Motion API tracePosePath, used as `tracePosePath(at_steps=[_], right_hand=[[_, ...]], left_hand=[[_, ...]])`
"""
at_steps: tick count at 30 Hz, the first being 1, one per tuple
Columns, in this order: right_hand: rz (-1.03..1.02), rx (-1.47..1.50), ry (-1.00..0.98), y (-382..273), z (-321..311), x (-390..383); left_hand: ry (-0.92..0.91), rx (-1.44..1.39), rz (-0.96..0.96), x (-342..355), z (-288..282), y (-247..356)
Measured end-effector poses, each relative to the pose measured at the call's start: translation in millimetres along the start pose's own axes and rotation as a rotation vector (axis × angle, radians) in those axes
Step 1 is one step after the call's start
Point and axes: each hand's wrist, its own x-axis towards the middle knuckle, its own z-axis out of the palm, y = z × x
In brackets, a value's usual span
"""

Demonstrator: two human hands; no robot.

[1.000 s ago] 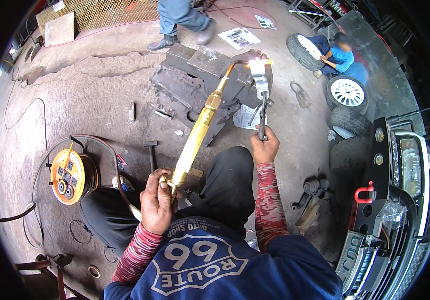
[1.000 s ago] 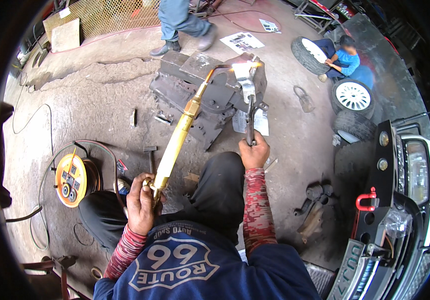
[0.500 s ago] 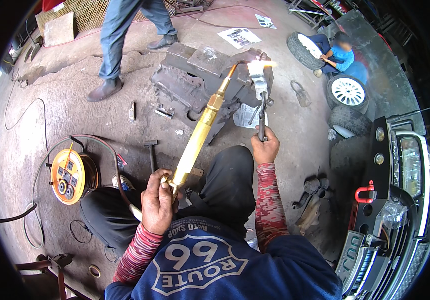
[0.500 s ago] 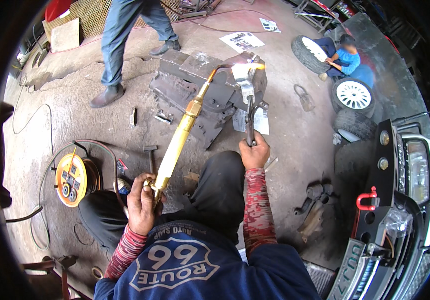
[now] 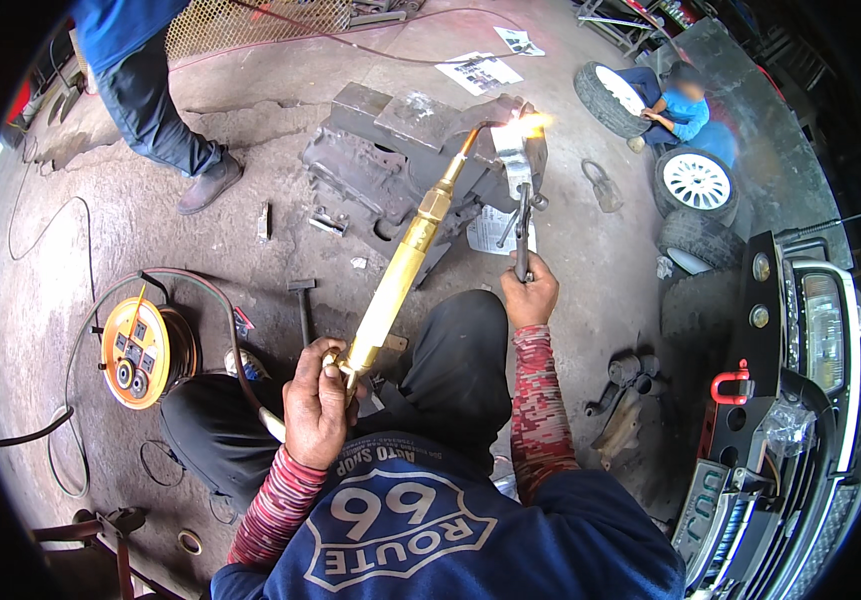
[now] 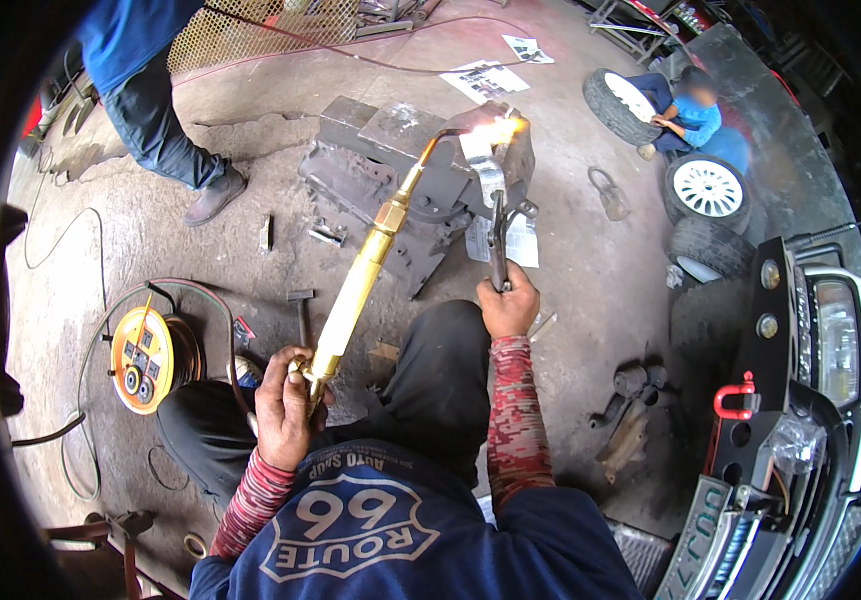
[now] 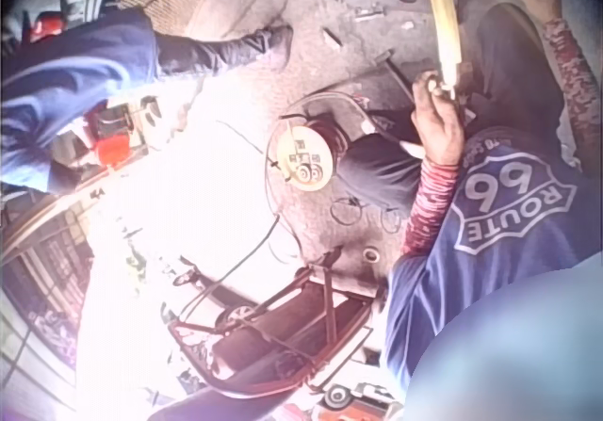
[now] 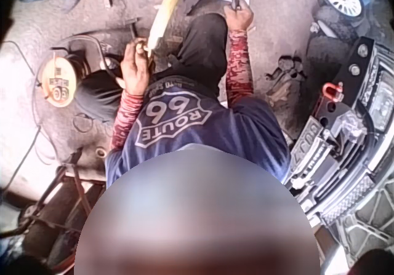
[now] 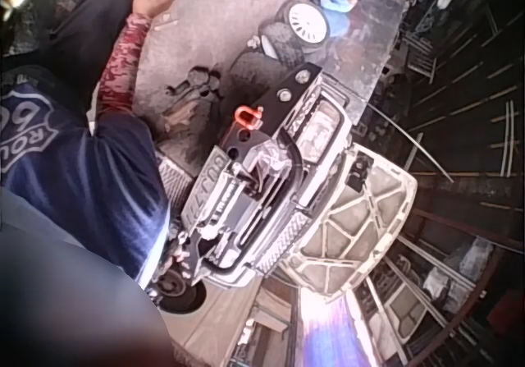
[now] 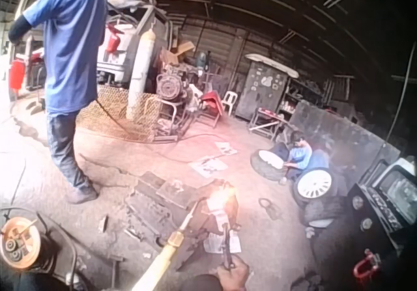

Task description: The person heats a metal part clamped in a vise with a torch, then uses a hammer to strike the heated area. They repeat this heating and hammering cycle multiple times on the same part.

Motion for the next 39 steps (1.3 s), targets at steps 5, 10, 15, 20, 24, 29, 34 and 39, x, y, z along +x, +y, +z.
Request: tracePosePath(at_steps=[5,10,15,20,24,29,34,39], right_hand=[[0.008,-0.005,-0.001,1.0,-0.3,-0.4],[0.012,-0.003,0.006,3.1,-0.9,-1.1],[0.010,0.020,0.006,3.8,-2.0,-1.5],[0.034,0.028,-0.018,3.5,-1.3,-2.2],[0.048,0.014,-0.024,3.5,0.1,-3.2],[0.044,0.026,-0.036,3.2,1.2,-3.1],[0.025,0.094,-0.013,2.9,1.9,-0.9],[0.036,0.091,-0.008,4.4,0.8,1.1]], left_hand=[[0.005,-0.006,-0.005,-0.6,0.2,-0.4],[0.021,-0.027,-0.027,-1.1,0.2,-3.0],[0.028,-0.005,-0.017,-1.8,-0.2,-4.0],[0.024,0.000,-0.009,-1.7,-0.8,-2.0],[0.017,0.006,0.009,-1.6,-0.9,-0.4],[0.018,-0.010,-0.011,-2.9,-1.5,-2.0],[0.013,-0.040,-0.023,-2.4,-3.8,-5.7],[0.024,-0.012,-0.016,-1.6,-4.8,-5.9]])
